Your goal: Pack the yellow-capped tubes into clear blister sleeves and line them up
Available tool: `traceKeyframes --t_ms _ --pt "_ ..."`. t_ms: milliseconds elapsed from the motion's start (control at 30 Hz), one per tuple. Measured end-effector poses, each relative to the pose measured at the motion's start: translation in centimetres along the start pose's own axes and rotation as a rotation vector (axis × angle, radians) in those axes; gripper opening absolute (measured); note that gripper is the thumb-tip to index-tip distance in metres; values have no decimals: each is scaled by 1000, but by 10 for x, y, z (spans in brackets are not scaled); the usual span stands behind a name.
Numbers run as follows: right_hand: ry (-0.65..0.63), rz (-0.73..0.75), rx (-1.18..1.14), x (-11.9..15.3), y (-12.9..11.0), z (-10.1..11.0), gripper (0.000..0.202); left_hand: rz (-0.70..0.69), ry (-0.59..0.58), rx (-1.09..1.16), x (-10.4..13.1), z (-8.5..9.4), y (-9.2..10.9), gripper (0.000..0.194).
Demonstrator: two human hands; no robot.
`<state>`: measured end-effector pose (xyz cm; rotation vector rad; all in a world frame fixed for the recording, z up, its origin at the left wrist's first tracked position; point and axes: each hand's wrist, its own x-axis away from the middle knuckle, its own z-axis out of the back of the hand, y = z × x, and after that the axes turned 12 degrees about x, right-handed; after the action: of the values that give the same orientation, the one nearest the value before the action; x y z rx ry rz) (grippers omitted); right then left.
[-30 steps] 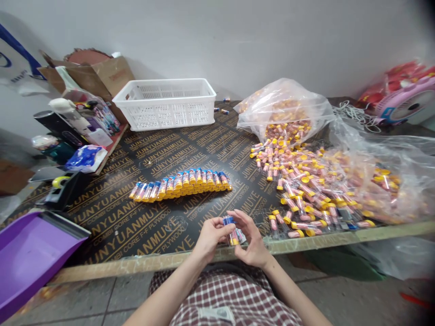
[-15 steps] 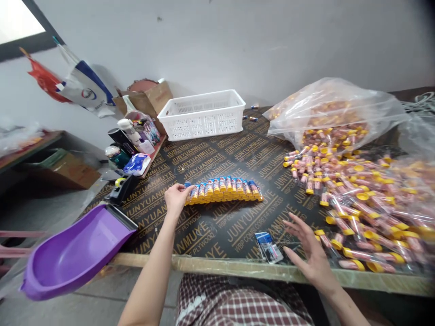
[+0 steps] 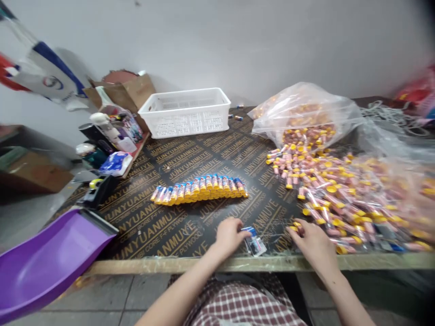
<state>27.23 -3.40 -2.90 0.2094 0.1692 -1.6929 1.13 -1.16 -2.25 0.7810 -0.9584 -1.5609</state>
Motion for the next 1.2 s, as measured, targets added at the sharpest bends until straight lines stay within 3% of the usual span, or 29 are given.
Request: traceKeyframes --t_ms 100,233,367,500,767,867,1033,1200 --pt "-141 -10 91 2 4 -5 45 74 -61 -90 2 -25 -7 19" --pt "-234 2 12 3 5 -18 49 133 -87 -167 3 -22 -3 13" --pt "-129 52 -197 -1 -4 -21 51 112 -124 -262 5 -17 3 21" --pt "-74 49 -427 -2 -20 -8 55 79 -123 -312 8 -20 1 19" --pt "-19 21 -715 9 -50 15 24 -61 4 -298 16 -20 -6 2" --pt "-12 -7 -763 13 -56 17 23 -119 44 -287 17 -19 -8 7" --pt "-24 -28 -770 17 -59 21 25 -158 -4 -270 19 -19 -10 16" --pt "-26 -6 -772 17 -64 24 23 -111 4 -229 21 -19 -10 5"
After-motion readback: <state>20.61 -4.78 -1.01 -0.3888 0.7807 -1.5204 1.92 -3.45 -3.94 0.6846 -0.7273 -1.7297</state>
